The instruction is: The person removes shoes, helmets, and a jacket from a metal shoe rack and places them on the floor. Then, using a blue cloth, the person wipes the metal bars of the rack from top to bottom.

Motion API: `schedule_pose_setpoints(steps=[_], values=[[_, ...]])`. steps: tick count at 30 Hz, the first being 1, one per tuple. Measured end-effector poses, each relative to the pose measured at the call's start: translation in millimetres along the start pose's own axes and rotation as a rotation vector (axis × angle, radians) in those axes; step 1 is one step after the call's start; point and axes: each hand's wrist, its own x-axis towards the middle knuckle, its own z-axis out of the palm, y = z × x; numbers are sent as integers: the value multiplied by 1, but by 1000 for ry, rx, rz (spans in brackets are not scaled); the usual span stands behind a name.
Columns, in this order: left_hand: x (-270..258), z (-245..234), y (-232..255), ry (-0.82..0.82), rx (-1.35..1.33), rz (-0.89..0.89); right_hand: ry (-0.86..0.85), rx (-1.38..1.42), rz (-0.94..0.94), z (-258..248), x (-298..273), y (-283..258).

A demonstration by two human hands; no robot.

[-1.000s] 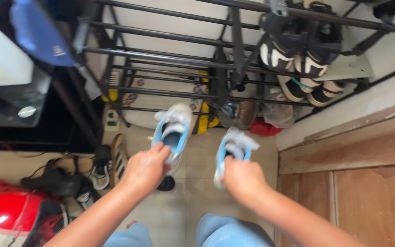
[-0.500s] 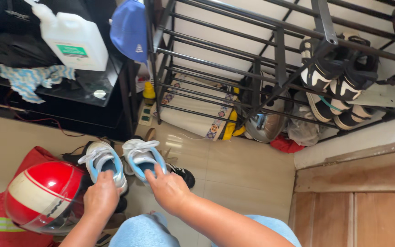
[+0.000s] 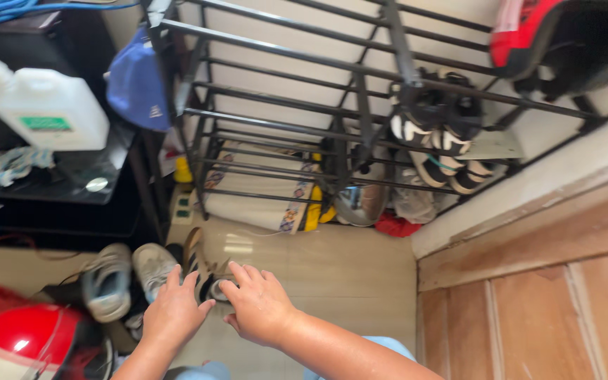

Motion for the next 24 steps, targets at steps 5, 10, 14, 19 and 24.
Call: schedule_pose_setpoints(steps=[5, 10, 14, 19, 24], values=[[3, -12, 66, 33, 84, 136, 115, 19, 74, -29, -35, 45], [9, -22, 154, 136, 83, 348, 280, -36, 159, -66, -71, 106], [22, -37, 246, 278, -16, 565, 368, -92, 280, -103, -97, 166], [39, -65, 364, 370, -99, 689, 377, -267, 512, -163, -117, 252], [73, -85, 449, 318, -65, 711, 510, -326, 600, -228, -118, 332]])
